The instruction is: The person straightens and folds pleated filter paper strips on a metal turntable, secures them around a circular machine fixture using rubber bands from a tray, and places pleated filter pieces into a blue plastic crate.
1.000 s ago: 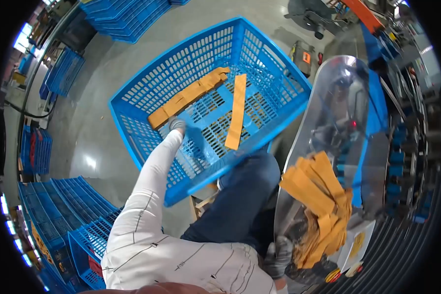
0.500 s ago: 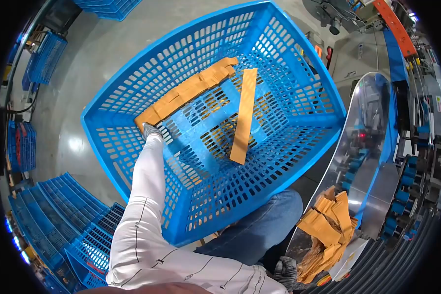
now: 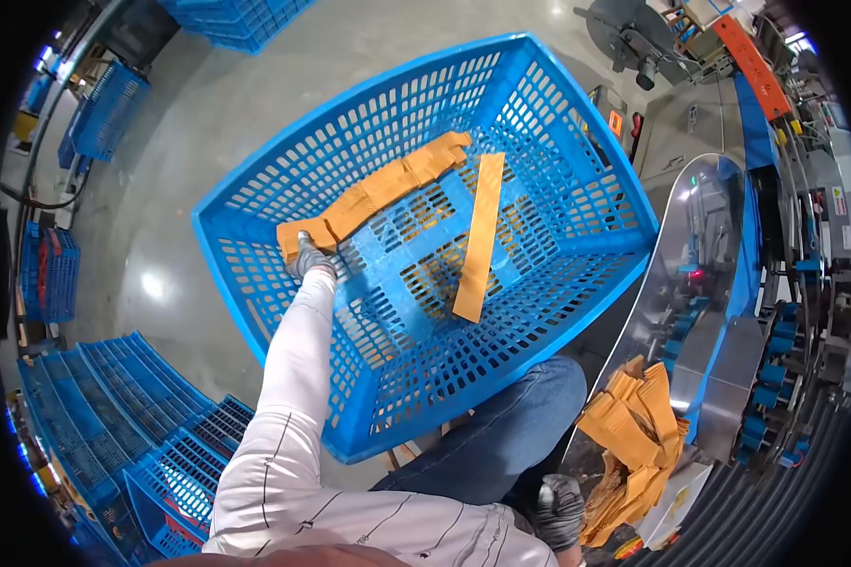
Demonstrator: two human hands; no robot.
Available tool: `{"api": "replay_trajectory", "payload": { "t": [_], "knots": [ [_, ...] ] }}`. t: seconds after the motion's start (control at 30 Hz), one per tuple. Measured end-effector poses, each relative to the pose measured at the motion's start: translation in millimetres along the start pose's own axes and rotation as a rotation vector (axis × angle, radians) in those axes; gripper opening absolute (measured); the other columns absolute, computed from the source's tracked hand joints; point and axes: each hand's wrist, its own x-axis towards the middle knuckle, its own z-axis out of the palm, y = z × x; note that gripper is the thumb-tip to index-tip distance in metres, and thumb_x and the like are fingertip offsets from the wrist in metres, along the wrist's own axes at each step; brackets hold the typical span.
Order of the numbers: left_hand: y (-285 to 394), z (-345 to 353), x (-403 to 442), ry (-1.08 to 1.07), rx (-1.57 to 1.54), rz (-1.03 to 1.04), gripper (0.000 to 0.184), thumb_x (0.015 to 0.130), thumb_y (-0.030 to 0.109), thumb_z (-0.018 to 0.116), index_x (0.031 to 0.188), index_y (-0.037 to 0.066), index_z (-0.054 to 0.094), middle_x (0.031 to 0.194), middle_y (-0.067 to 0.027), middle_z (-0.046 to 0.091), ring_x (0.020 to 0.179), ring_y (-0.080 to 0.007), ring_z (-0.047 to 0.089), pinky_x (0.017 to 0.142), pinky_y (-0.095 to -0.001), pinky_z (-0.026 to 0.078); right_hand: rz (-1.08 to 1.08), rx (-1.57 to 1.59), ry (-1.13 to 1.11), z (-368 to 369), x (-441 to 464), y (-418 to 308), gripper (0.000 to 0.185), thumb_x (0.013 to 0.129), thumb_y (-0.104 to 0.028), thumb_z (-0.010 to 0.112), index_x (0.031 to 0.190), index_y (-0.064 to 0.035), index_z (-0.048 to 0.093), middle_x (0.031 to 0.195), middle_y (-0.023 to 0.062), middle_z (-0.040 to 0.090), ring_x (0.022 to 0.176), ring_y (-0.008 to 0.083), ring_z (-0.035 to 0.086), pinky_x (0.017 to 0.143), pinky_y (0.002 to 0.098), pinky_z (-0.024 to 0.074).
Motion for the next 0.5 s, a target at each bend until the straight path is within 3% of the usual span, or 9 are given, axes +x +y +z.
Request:
{"api": "replay_trajectory", "payload": {
  "t": [0.1, 0.2, 0.23, 0.33, 0.37, 0.4, 0.43, 0.47, 0.5],
  "knots": [
    [53.7, 6.4, -65.5, -0.093, 0.066, 0.173, 0.066, 0.071, 0.013, 0.075, 0.123, 0.004, 0.037, 0.112, -0.0137, 0.056, 0.091, -0.0282, 0.060, 0.077, -0.0371, 0.053, -0.113, 0.112, 0.105, -11.9, 13.6, -29.5, 0.015, 0.084, -0.015, 0.056, 0.095, -0.0045, 0.058, 0.090, 0.0137, 0.059, 0.083, 0.0291, 0.059, 0.074, 0.0356, 0.0469],
    [79.7, 17.8, -86.5, -0.726, -0.135, 0.080, 0.058, 0.071, 0.011, 0.073, 0.119, 0.005, 0.042, 0.110, -0.0123, 0.057, 0.090, -0.0286, 0.060, 0.079, -0.0380, 0.053, -0.311, 0.157, 0.162, -24.1, 40.1, -62.2, 0.016, 0.087, -0.014, 0.054, 0.097, -0.0039, 0.058, 0.092, 0.0135, 0.059, 0.084, 0.0280, 0.059, 0.072, 0.0341, 0.0474],
    [112.9, 8.6, -134.1, -0.908, -0.082, -0.101, 0.052, 0.072, 0.009, 0.069, 0.117, 0.006, 0.044, 0.108, -0.0119, 0.057, 0.092, -0.0292, 0.060, 0.082, -0.0411, 0.052, -0.316, 0.278, 0.124, -23.9, 50.1, -64.8, 0.018, 0.088, -0.017, 0.053, 0.099, -0.0038, 0.058, 0.093, 0.0128, 0.059, 0.086, 0.0261, 0.059, 0.074, 0.0333, 0.0470],
    [163.8, -26.1, -232.3, -1.700, -0.022, -0.661, 0.063, 0.069, 0.017, 0.065, 0.126, 0.005, 0.042, 0.115, -0.0133, 0.056, 0.102, -0.0303, 0.057, 0.090, -0.0459, 0.047, -0.412, 0.708, 0.104, -23.7, 100.8, -74.5, 0.037, 0.089, -0.030, 0.056, 0.114, -0.0033, 0.052, 0.103, 0.0071, 0.058, 0.094, 0.0183, 0.056, 0.081, 0.0326, 0.0454],
    [179.2, -47.9, -272.7, -1.916, 0.077, -0.538, 0.070, 0.068, 0.026, 0.065, 0.128, 0.000, 0.039, 0.121, -0.0153, 0.053, 0.107, -0.0309, 0.055, 0.093, -0.0455, 0.045, -0.264, 1.126, -0.024, -26.2, 107.9, -88.3, 0.044, 0.087, -0.032, 0.058, 0.120, -0.0043, 0.048, 0.108, 0.0073, 0.056, 0.100, 0.0185, 0.054, 0.086, 0.0339, 0.0439],
    [192.4, -80.1, -315.0, -1.918, 0.106, -0.421, 0.071, 0.068, 0.026, 0.066, 0.128, 0.000, 0.038, 0.120, -0.0145, 0.053, 0.109, -0.0289, 0.054, 0.093, -0.0432, 0.045, -0.114, 1.538, -0.192, -26.9, 112.8, -101.3, 0.052, 0.085, -0.034, 0.060, 0.126, -0.0053, 0.044, 0.113, 0.0074, 0.054, 0.107, 0.0187, 0.052, 0.091, 0.0351, 0.0424],
    [204.9, -111.2, -354.1, -2.022, 0.144, -0.493, 0.072, 0.068, 0.025, 0.068, 0.129, 0.002, 0.038, 0.119, -0.0127, 0.053, 0.108, -0.0262, 0.054, 0.093, -0.0407, 0.045, -0.175, 1.608, -0.360, -17.8, 121.0, -86.1, 0.063, 0.082, -0.034, 0.063, 0.132, -0.0056, 0.039, 0.122, 0.0084, 0.050, 0.112, 0.0212, 0.050, 0.096, 0.0384, 0.0404],
    [199.9, -131.6, -373.1, -2.153, 0.200, -0.458, 0.073, 0.070, 0.023, 0.067, 0.133, 0.005, 0.034, 0.121, -0.0097, 0.051, 0.110, -0.0232, 0.052, 0.095, -0.0376, 0.043, -0.282, 1.565, -0.440, -36.0, 102.7, -105.2, 0.062, 0.083, -0.030, 0.063, 0.135, -0.0100, 0.036, 0.125, 0.0028, 0.049, 0.110, 0.0166, 0.050, 0.089, 0.0325, 0.0435],
    [186.2, -151.6, -386.3, -2.125, 0.151, -0.355, 0.073, 0.074, 0.026, 0.066, 0.134, 0.006, 0.031, 0.123, -0.0091, 0.049, 0.111, -0.0223, 0.051, 0.096, -0.0363, 0.042, -0.362, 1.336, -0.329, -36.3, 101.0, -97.0, 0.062, 0.082, -0.031, 0.064, 0.134, -0.0087, 0.038, 0.124, 0.0035, 0.050, 0.110, 0.0165, 0.050, 0.089, 0.0315, 0.0432]
  ]
}}
